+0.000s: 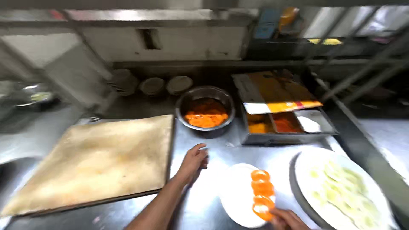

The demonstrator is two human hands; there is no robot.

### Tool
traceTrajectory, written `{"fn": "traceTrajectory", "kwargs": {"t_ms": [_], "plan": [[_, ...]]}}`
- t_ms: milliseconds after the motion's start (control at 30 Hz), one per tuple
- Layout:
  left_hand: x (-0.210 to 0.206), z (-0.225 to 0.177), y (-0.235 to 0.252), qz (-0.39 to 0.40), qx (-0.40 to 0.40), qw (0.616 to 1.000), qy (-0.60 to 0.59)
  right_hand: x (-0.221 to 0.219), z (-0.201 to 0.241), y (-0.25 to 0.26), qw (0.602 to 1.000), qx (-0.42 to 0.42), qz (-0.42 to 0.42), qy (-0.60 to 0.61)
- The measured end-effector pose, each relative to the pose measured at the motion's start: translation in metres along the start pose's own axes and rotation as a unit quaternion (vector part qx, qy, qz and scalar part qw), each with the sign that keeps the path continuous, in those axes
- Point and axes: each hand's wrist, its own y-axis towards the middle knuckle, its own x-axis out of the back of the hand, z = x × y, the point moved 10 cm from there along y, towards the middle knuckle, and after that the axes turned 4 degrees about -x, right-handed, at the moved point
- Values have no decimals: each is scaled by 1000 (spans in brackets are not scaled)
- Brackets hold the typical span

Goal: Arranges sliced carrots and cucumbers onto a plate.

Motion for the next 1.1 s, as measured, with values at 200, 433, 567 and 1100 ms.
{"fn": "traceTrajectory", "kwargs": {"t_ms": [200, 433, 567, 1100], "plan": [[-58, 29, -25, 101, -58, 959, 260, 71, -58, -23, 982, -100, -152, -59], [-84, 23, -33, 120, -75, 929, 342, 174, -140, -40, 932, -193, -288, -104], [-81, 24, -31, 108, -69, 935, 332, 157, -141, -9, 958, -181, -187, -120], [-172, -59, -50, 141, -335, 874, 322, 109, -151, 65, 941, -259, 67, -204]]}}
